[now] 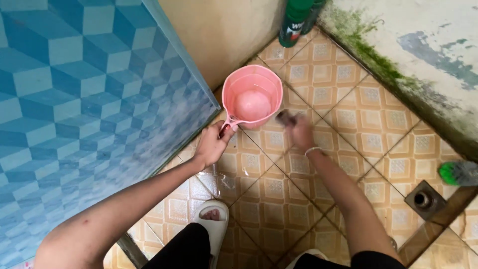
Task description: Cleaning and scrubbing the floor tiles in a bathroom using a sponge and water.
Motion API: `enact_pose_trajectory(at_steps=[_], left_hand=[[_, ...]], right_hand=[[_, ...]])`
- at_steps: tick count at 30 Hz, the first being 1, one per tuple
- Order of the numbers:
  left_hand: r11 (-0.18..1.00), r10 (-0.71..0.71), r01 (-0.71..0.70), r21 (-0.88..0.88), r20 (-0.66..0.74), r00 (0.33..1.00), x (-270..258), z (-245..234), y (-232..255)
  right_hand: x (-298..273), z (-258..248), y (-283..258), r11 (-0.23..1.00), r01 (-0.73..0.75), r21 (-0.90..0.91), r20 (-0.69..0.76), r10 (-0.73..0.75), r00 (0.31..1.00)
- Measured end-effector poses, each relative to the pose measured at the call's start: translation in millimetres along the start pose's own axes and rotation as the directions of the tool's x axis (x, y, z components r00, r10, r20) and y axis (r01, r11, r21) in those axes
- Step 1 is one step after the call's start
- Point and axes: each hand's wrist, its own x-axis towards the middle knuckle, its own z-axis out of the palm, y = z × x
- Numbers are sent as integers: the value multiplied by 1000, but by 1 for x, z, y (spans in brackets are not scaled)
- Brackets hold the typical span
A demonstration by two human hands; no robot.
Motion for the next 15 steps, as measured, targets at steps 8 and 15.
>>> enact_pose_trajectory(at_steps=[8, 15], left_hand=[[1000, 21, -21, -10, 41, 999, 10, 12, 2], [999, 41, -41, -11, 81, 996, 20, 24, -1]], right_hand=[[-60, 46, -7, 875, 478, -79, 180, -459, 870], [-4, -10, 83, 685, 235, -689, -388, -624, 679]])
